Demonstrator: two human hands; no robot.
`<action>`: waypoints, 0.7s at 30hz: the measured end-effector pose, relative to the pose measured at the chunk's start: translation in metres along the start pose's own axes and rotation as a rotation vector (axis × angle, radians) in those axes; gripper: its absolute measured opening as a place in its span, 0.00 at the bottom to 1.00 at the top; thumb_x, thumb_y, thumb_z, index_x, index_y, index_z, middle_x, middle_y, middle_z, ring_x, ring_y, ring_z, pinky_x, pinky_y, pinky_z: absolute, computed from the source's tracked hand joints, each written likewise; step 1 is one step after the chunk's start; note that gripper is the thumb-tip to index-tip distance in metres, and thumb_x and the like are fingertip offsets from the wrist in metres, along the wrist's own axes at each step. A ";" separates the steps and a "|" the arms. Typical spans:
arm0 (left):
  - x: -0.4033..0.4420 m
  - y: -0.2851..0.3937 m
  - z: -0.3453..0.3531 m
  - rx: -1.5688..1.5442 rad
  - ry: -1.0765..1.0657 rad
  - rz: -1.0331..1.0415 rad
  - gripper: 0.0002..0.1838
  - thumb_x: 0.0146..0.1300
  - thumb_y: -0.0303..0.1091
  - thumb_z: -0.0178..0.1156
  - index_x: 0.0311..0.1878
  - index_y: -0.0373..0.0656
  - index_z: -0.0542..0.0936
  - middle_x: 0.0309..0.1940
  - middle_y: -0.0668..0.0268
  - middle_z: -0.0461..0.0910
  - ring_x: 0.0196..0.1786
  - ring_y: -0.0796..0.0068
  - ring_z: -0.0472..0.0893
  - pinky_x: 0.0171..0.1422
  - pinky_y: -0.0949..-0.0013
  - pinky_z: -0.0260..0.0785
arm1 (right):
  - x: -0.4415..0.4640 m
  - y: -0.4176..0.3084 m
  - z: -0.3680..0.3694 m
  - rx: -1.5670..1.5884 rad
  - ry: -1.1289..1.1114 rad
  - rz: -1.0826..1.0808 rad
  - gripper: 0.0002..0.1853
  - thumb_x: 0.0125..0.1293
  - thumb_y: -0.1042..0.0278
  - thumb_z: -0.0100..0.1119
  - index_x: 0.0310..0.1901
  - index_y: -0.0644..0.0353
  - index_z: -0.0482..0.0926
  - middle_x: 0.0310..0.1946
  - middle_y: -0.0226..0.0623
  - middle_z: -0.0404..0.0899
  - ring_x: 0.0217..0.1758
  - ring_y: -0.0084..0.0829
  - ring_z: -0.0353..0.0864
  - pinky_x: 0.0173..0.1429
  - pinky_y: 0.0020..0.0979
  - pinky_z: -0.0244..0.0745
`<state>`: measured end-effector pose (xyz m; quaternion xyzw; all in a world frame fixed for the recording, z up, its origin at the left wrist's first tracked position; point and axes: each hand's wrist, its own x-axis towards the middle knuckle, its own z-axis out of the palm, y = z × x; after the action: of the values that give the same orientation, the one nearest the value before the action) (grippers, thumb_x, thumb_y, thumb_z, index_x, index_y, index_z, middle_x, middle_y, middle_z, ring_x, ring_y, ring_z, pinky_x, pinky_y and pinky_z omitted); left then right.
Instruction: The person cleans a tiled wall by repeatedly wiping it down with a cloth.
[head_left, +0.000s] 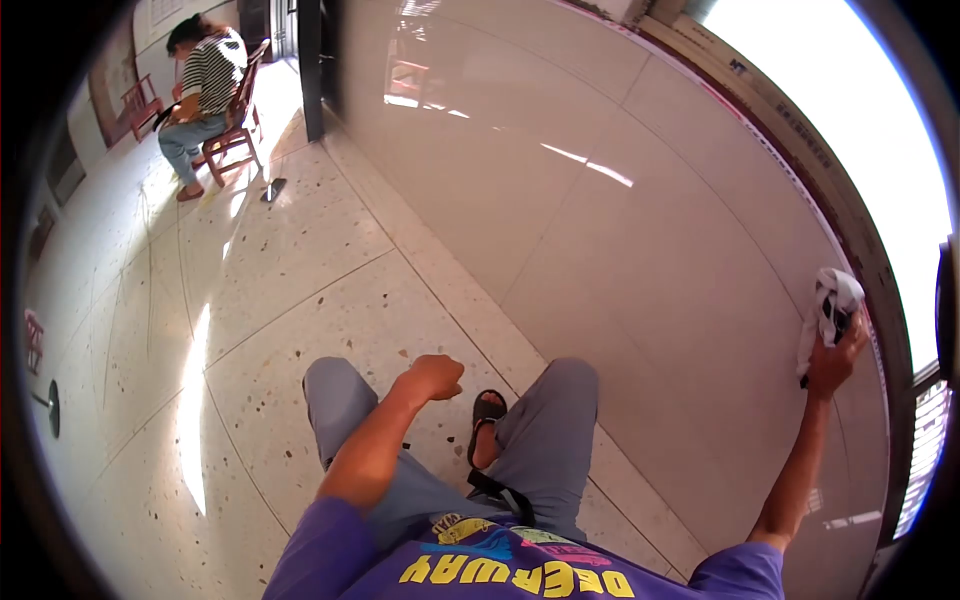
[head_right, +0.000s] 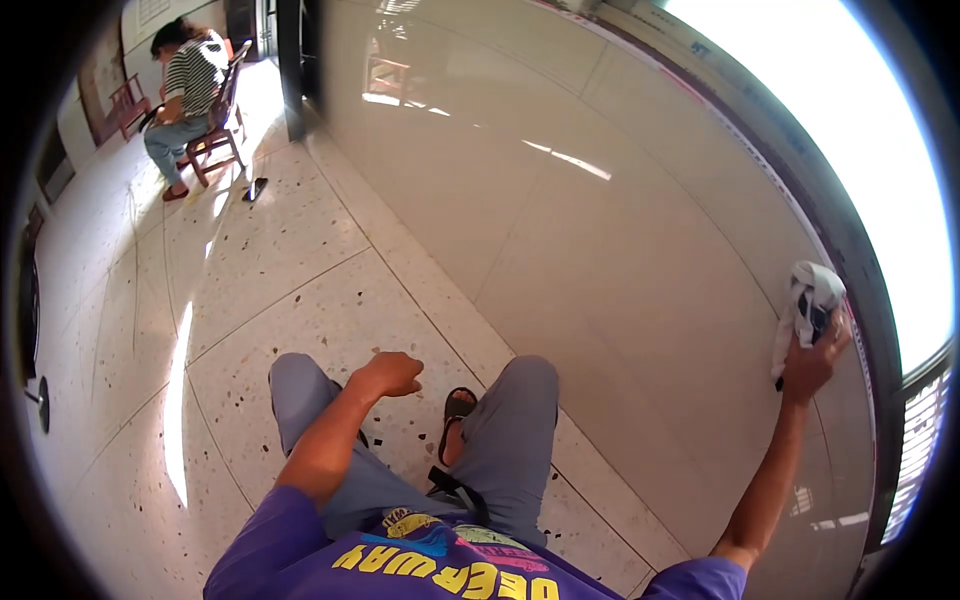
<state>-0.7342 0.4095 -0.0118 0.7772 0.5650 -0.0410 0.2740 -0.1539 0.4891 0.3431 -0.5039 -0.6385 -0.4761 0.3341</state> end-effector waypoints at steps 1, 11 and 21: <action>0.001 -0.002 -0.002 0.006 -0.004 -0.002 0.18 0.64 0.45 0.62 0.46 0.39 0.82 0.42 0.49 0.85 0.50 0.47 0.84 0.53 0.47 0.75 | -0.002 -0.008 0.010 -0.006 -0.024 0.017 0.39 0.55 0.69 0.73 0.70 0.54 0.68 0.65 0.48 0.68 0.67 0.54 0.72 0.63 0.47 0.75; 0.015 0.026 0.020 -0.328 -0.040 0.160 0.32 0.60 0.53 0.66 0.57 0.35 0.78 0.46 0.46 0.85 0.51 0.47 0.84 0.55 0.53 0.76 | 0.044 -0.099 0.030 0.060 -0.095 -0.175 0.38 0.52 0.72 0.74 0.68 0.54 0.72 0.61 0.44 0.72 0.59 0.51 0.79 0.53 0.42 0.82; 0.013 0.066 0.036 -1.004 -0.404 -0.025 0.70 0.52 0.78 0.62 0.77 0.29 0.43 0.70 0.40 0.65 0.66 0.47 0.75 0.59 0.51 0.79 | 0.036 -0.134 0.070 0.122 -0.250 -0.427 0.31 0.56 0.73 0.67 0.64 0.57 0.75 0.66 0.42 0.73 0.58 0.49 0.79 0.55 0.43 0.80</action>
<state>-0.6609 0.3898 -0.0219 0.5207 0.4602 0.0820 0.7144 -0.2891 0.5620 0.3162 -0.3916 -0.7944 -0.4303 0.1744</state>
